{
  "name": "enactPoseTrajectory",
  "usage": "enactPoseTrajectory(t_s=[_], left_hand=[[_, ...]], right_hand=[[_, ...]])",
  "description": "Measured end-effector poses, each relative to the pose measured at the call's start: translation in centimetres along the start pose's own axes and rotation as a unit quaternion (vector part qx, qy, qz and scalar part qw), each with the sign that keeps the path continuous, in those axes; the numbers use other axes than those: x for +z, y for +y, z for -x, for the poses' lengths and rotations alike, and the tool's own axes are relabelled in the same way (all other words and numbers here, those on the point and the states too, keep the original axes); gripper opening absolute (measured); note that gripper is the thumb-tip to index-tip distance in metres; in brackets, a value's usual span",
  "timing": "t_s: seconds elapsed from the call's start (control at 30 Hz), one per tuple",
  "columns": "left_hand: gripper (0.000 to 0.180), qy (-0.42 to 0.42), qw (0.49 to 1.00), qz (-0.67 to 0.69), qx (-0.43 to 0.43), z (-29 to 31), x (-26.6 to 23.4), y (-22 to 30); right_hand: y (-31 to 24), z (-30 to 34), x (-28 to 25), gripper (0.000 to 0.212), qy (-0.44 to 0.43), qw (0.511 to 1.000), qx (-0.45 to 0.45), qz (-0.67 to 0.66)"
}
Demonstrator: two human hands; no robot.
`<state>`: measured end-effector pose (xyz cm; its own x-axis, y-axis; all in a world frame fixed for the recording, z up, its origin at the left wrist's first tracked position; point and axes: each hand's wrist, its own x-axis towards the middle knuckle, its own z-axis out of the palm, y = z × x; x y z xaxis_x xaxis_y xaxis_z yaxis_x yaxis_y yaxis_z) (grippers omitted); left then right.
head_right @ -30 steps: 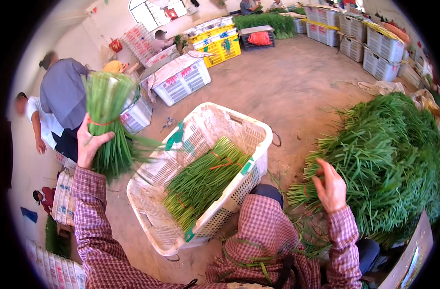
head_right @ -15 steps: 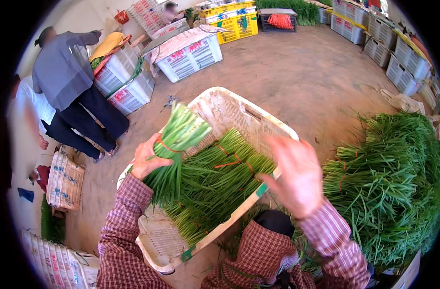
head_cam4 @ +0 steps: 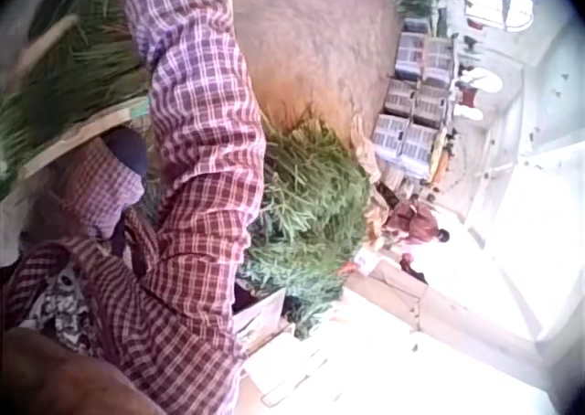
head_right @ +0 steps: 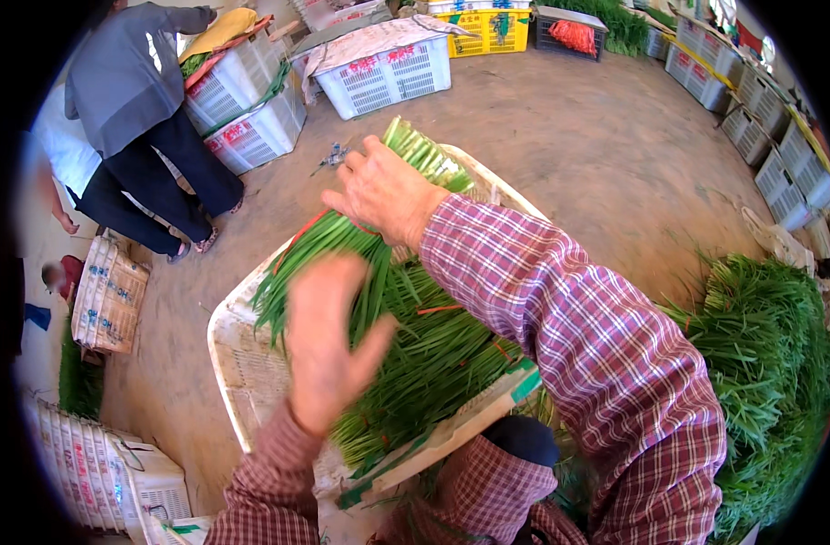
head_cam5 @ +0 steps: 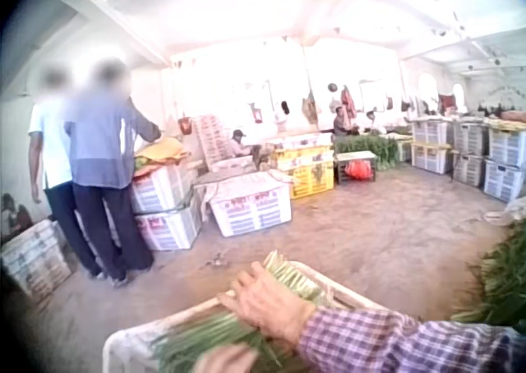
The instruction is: The person sorts bundles of green leafy vegetables by hand, ties them with red bands, and cuts the ends using a knife on a wooden board.
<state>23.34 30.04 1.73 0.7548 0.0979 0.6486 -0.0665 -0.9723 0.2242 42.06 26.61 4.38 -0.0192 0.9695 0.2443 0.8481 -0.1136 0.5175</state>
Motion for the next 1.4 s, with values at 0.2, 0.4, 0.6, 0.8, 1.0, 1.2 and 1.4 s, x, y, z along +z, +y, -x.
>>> enactPoseTrajectory(t_s=[0.2, 0.4, 0.6, 0.8, 1.0, 1.2, 1.4], left_hand=[[0.022, -0.131, 0.958, 0.198, -0.164, 7.1, 19.9, -6.8], [0.030, -0.098, 0.960, 0.040, -0.260, 7.7, 34.1, -17.0], [0.028, -0.168, 0.941, 0.054, -0.289, 7.8, 37.1, -16.8], [0.027, -0.172, 0.954, -0.026, -0.244, 10.8, 37.4, -16.1], [0.031, -0.154, 0.939, -0.043, -0.305, 11.0, 37.1, -14.4], [0.023, -0.043, 0.979, -0.041, -0.194, 11.4, 34.9, -12.9], [0.010, -0.062, 0.991, 0.016, -0.120, 4.4, 31.2, -16.0]], right_hand=[[1.0, -4.7, 1.3, 0.049, 0.174, 0.984, -0.003, -0.030], [-1.2, -7.8, 3.5, 0.048, 0.310, 0.937, 0.046, -0.157], [-5.6, -5.6, 14.8, 0.066, 0.234, 0.923, 0.061, -0.298], [-8.1, -1.5, 25.0, 0.071, 0.070, 0.955, 0.019, -0.289], [-7.0, 1.8, 29.8, 0.078, -0.048, 0.952, 0.055, -0.298], [-10.0, 4.0, 35.2, 0.064, -0.105, 0.952, 0.173, -0.231], [-11.5, 5.0, 37.0, 0.058, 0.028, 0.920, 0.253, -0.299]])
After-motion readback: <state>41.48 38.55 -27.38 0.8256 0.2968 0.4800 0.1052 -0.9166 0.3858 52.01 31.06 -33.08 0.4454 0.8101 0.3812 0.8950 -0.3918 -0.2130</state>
